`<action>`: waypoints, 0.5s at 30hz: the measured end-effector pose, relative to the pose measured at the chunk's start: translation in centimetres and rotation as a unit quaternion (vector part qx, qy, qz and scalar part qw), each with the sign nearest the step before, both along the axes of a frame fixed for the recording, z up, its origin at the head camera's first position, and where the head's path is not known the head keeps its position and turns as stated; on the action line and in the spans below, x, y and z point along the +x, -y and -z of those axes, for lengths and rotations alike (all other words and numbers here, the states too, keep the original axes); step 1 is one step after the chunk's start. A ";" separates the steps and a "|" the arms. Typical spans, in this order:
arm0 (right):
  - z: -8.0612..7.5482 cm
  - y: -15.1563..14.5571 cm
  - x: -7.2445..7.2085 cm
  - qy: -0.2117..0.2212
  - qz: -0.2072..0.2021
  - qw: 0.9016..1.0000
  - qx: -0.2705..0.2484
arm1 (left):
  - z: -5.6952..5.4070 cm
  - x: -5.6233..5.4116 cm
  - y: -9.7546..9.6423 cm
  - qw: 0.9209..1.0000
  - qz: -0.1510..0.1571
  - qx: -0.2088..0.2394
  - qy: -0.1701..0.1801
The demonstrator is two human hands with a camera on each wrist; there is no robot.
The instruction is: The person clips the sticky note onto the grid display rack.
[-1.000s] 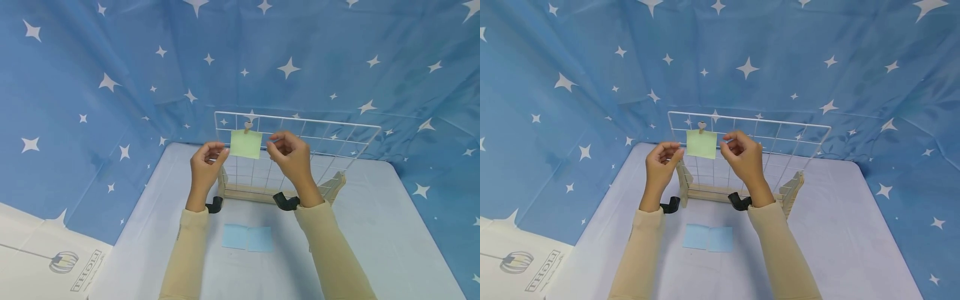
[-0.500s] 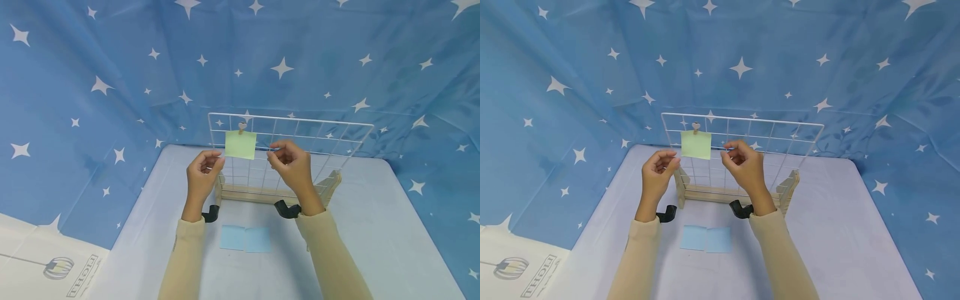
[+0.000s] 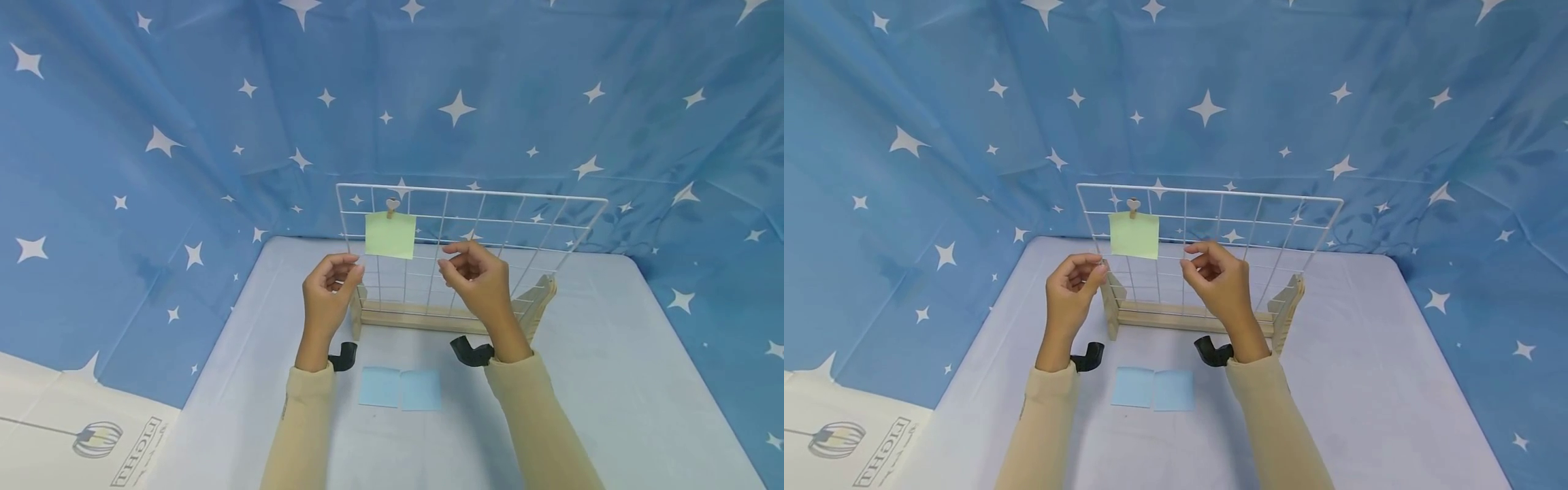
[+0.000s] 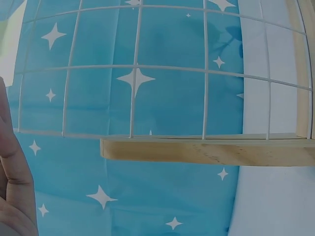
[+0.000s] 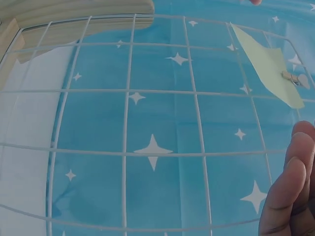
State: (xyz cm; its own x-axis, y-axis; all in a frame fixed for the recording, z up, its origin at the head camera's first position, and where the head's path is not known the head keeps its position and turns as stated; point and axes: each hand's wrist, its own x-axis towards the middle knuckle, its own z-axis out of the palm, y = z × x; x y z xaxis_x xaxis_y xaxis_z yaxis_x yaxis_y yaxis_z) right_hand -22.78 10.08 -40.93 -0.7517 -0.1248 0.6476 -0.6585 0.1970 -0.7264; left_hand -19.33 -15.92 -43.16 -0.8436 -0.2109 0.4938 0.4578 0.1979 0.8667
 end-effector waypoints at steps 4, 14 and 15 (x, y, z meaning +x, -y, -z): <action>0.4 -0.4 0.2 0.009 0.005 1.000 0.001 | 0.3 0.2 -0.1 1.000 0.006 0.000 0.010; 1.6 -1.1 0.8 0.029 0.016 0.999 0.007 | 1.0 0.7 -0.3 0.999 0.013 -0.019 0.022; 1.8 -1.2 0.9 0.032 0.015 0.999 0.007 | 1.0 0.7 -0.3 0.999 0.013 -0.021 0.024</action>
State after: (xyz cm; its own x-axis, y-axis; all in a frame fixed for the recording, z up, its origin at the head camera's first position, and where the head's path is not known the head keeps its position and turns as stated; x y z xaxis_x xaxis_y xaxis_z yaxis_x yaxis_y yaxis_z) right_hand -21.86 11.29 -42.70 -0.7954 -0.1102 0.5960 -0.6040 0.2260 -0.7643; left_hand -18.58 -15.62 -44.17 -0.8719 -0.1681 0.4599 0.4206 0.2240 0.8792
